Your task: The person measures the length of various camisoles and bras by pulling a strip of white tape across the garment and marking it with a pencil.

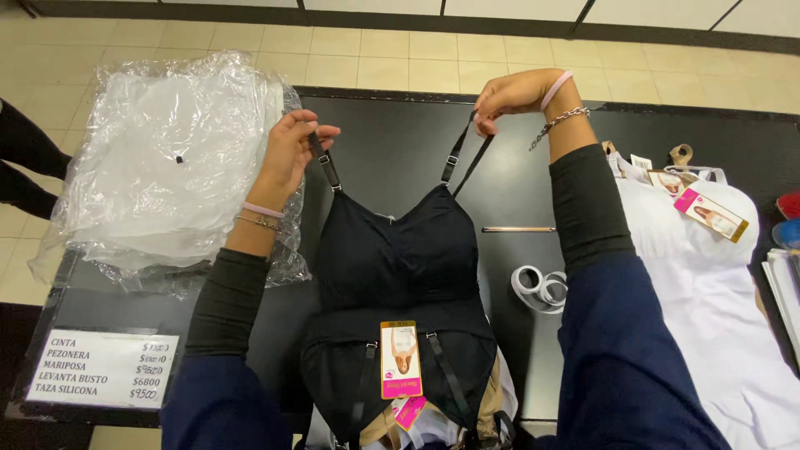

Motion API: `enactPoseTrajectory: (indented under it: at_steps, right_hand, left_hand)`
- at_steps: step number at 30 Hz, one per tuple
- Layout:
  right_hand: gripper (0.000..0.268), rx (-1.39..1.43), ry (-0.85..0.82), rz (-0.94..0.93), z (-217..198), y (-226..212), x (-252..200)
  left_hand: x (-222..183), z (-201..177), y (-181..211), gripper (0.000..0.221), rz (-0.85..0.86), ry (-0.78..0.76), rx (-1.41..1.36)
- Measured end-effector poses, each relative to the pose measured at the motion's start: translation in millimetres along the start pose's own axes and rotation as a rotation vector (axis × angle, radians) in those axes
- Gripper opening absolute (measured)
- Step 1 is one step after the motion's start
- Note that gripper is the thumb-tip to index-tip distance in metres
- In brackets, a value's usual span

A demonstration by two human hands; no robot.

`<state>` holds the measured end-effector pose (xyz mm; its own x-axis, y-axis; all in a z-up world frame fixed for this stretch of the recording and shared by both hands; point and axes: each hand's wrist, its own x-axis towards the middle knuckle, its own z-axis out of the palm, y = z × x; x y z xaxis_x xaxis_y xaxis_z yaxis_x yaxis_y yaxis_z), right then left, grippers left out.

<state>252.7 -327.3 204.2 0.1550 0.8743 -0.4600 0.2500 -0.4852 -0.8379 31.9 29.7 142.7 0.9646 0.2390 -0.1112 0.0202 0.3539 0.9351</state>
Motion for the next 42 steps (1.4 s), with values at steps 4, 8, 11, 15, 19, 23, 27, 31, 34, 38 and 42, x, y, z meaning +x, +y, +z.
enactPoseTrajectory:
  at_steps: [4,8,11,15,19,23,27,31,34,38,42]
  right_hand:
    - [0.058,0.133,0.074,-0.097,12,4,24]
    - [0.051,0.470,0.353,-0.275,35,15,66]
    - [0.030,0.455,0.536,-0.184,36,64,124]
    - [0.026,0.149,0.622,-0.004,55,123,166]
    - [0.024,-0.464,0.767,-0.047,84,85,148]
    - [0.026,-0.710,0.735,0.236,158,43,146]
    - [0.040,-0.662,0.517,0.380,207,80,197]
    - [0.033,-0.585,0.447,0.418,213,78,212]
    - [0.023,-0.617,0.359,0.422,209,95,226]
    - [0.023,-0.518,0.350,0.391,183,90,207]
    - [0.030,-0.007,0.444,0.351,174,88,168]
  left_hand:
    - [9,-4,-12,0.011,0.003,0.000,-0.112]
    - [21,-7,-33,0.017,0.084,-0.056,-0.047]
    - [33,-8,-52,0.018,0.113,-0.042,0.057]
    - [47,-12,-93,0.021,0.021,-0.006,0.298]
    - [44,-29,-110,0.030,-0.037,0.017,0.909]
    - [1,-14,-95,0.049,0.105,0.043,1.396]
    - [-16,-12,-111,0.044,0.048,-0.080,1.491]
    - [-79,-2,-109,0.073,-0.198,-0.130,1.572]
    - [-94,-8,-119,0.082,-0.193,-0.123,1.557]
    - [-96,-14,-121,0.072,-0.163,-0.078,1.472]
    - [-82,-41,-151,0.032,-0.068,0.073,1.362]
